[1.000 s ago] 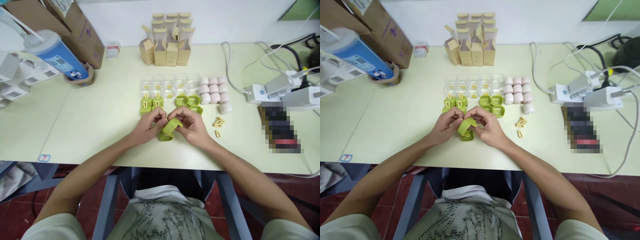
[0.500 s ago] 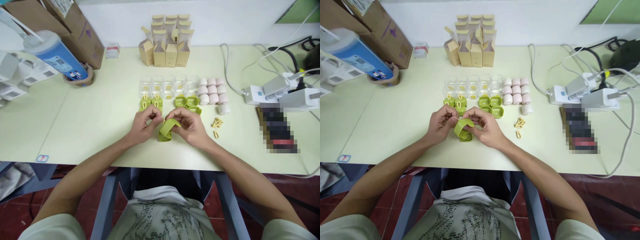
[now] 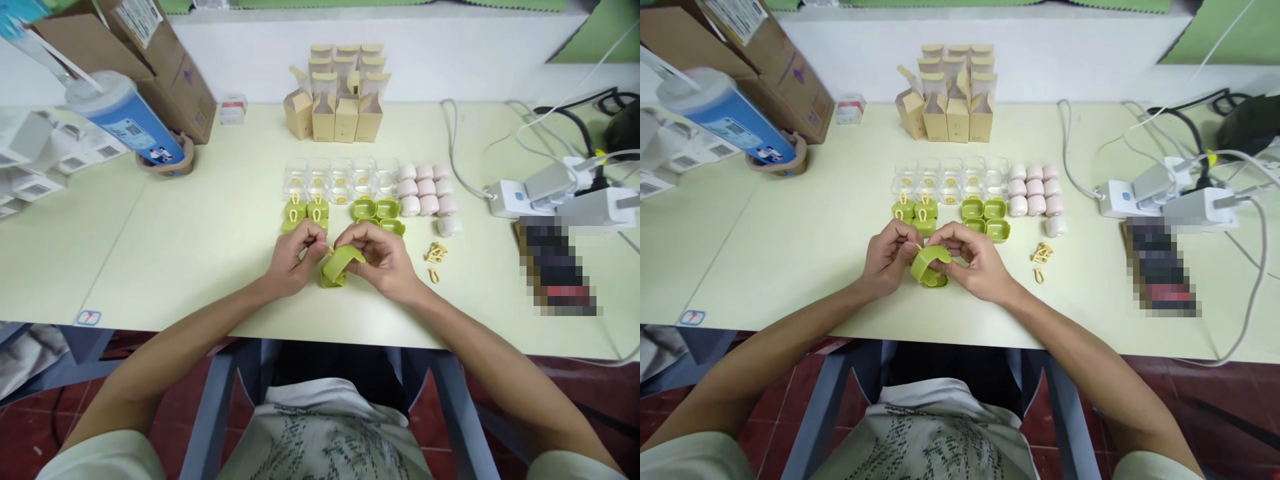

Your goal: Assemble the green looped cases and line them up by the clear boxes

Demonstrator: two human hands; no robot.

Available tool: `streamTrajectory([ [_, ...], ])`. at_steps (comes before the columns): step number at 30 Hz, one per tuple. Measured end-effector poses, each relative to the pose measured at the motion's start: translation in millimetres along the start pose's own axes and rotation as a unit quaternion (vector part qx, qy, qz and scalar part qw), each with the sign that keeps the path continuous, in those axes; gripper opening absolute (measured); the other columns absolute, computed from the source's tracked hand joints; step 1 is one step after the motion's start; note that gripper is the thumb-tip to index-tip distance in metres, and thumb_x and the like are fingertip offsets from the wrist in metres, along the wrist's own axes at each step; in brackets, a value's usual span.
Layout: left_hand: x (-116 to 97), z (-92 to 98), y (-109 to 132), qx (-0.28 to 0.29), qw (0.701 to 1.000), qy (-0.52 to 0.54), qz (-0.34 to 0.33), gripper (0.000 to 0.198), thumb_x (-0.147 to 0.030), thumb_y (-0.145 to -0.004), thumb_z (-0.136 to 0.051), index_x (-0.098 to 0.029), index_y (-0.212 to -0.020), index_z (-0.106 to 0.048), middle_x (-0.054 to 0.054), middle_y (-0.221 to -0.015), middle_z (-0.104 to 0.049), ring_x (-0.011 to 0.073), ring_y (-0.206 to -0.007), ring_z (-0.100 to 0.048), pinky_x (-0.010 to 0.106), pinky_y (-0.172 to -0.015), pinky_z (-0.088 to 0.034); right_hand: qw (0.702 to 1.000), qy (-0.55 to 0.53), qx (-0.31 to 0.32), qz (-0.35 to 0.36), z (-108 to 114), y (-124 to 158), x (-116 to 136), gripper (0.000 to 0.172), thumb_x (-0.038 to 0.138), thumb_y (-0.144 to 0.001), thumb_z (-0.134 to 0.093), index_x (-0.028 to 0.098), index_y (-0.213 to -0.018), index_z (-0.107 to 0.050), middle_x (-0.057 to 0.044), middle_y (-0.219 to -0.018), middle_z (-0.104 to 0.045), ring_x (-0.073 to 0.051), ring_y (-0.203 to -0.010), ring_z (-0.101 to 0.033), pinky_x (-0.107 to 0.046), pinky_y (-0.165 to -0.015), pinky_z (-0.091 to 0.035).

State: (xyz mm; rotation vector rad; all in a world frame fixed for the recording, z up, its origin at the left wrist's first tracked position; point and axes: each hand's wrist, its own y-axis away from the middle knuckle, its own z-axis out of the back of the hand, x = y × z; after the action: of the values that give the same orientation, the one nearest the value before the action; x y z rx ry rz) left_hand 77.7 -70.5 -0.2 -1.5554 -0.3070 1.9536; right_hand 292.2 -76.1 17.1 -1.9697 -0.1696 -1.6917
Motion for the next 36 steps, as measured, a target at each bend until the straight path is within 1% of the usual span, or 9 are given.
streamTrajectory([
  [4, -2.6, 0.9, -0.7, -0.006, 1.000, 0.012, -0.007, 0.030, -0.047, -0.114, -0.059, -0.024, -0.096, -0.055, -0.003, -0.077, -0.059, 0.0089, -0.059, -0.054, 0.022, -0.053, -0.044, 0.999, -0.039, 0.003, -0.006, -1.5, 0.4, 1.0, 0.027, 0.038, -0.092, -0.093, 0.022, -0.104, -0.074, -0.002, -0.094, -0.074, -0.013, -0.083, -0.074, -0.025, -0.076, -0.063],
  [10, -1.4, -0.8, -3.2, -0.001, 1.000, 0.006, 0.006, 0.035, -0.053, -0.114, -0.057, -0.024, -0.094, -0.053, -0.004, -0.070, -0.056, 0.0101, -0.056, -0.054, 0.023, -0.052, -0.044, 1.000, -0.013, -0.024, -0.013, -3.0, 0.9, -0.3, 0.037, 0.044, -0.084, -0.099, 0.023, -0.101, -0.073, 0.000, -0.092, -0.074, -0.013, -0.076, -0.073, -0.027, -0.073, -0.066],
  [16, -2.6, -0.9, -4.8, 0.006, 1.000, 0.001, 0.011, 0.032, -0.049, -0.114, -0.058, -0.024, -0.094, -0.053, -0.004, -0.069, -0.055, 0.0097, -0.055, -0.052, 0.022, -0.050, -0.042, 0.999, 0.001, -0.042, -0.017, -2.6, 1.2, -2.6, 0.034, 0.042, -0.083, -0.098, 0.023, -0.099, -0.074, -0.001, -0.095, -0.077, -0.015, -0.080, -0.075, -0.028, -0.073, -0.066],
  [21, -2.6, -1.3, -5.6, 0.006, 1.000, -0.019, 0.001, 0.032, -0.049, -0.114, -0.057, -0.024, -0.094, -0.054, -0.003, -0.070, -0.057, 0.0096, -0.055, -0.052, 0.022, -0.049, -0.041, 0.999, -0.007, -0.029, -0.013, -0.7, 1.8, -3.1, 0.027, 0.035, -0.088, -0.094, 0.023, -0.101, -0.075, -0.001, -0.096, -0.077, -0.014, -0.082, -0.076, -0.026, -0.075, -0.067],
  [24, -0.8, -0.7, -5.7, -0.001, 1.000, -0.006, 0.002, 0.030, -0.046, -0.115, -0.058, -0.024, -0.095, -0.054, -0.005, -0.066, -0.055, 0.0087, -0.051, -0.051, 0.021, -0.046, -0.038, 0.999, -0.026, -0.022, 0.012, 1.1, 1.8, -1.1, 0.019, 0.026, -0.093, -0.089, 0.022, -0.109, -0.078, -0.002, -0.104, -0.079, -0.014, -0.093, -0.078, -0.025, -0.083, -0.067],
  [28, 0.9, 1.3, -5.2, -0.021, 1.000, -0.004, 0.020, 0.030, -0.050, -0.114, -0.058, -0.025, -0.098, -0.056, -0.006, -0.066, -0.058, 0.0080, -0.049, -0.050, 0.020, -0.044, -0.036, 0.996, -0.088, 0.026, -0.014, 2.8, 1.2, -2.0, 0.032, 0.026, -0.100, -0.084, 0.027, -0.132, -0.080, -0.004, -0.122, -0.082, -0.013, -0.096, -0.079, -0.025, -0.083, -0.069],
  [31, 2.4, 5.2, -7.1, -0.059, 0.997, -0.040, 0.018, 0.032, -0.054, -0.113, -0.061, -0.024, -0.101, -0.061, -0.003, -0.073, -0.063, 0.0086, -0.055, -0.055, 0.021, -0.050, -0.041, 0.993, -0.105, 0.036, -0.029, 5.7, 0.5, -7.9, 0.037, 0.030, -0.103, -0.083, 0.030, -0.139, -0.079, -0.004, -0.123, -0.085, -0.014, -0.092, -0.081, -0.029, -0.084, -0.071],
  [34, 12.8, 17.2, -12.3, -0.166, 0.982, -0.089, 0.002, 0.032, -0.056, -0.110, -0.066, -0.024, -0.106, -0.064, 0.000, -0.087, -0.067, 0.0111, -0.072, -0.063, 0.024, -0.062, -0.049, 0.997, -0.073, 0.004, -0.013, 16.0, -1.5, -11.0, 0.039, 0.034, -0.101, -0.085, 0.034, -0.140, -0.079, -0.002, -0.117, -0.086, -0.017, -0.089, -0.083, -0.034, -0.081, -0.073],
  [36, 28.2, 29.6, -16.2, -0.241, 0.963, -0.118, 0.011, 0.035, -0.060, -0.107, -0.069, -0.025, -0.108, -0.065, 0.002, -0.097, -0.067, 0.0139, -0.087, -0.066, 0.026, -0.071, -0.053, 0.999, 0.006, -0.046, 0.016, 28.0, -4.1, -8.1, 0.043, 0.035, -0.098, -0.089, 0.035, -0.140, -0.079, -0.001, -0.114, -0.086, -0.020, -0.091, -0.083, -0.038, -0.080, -0.074],
])
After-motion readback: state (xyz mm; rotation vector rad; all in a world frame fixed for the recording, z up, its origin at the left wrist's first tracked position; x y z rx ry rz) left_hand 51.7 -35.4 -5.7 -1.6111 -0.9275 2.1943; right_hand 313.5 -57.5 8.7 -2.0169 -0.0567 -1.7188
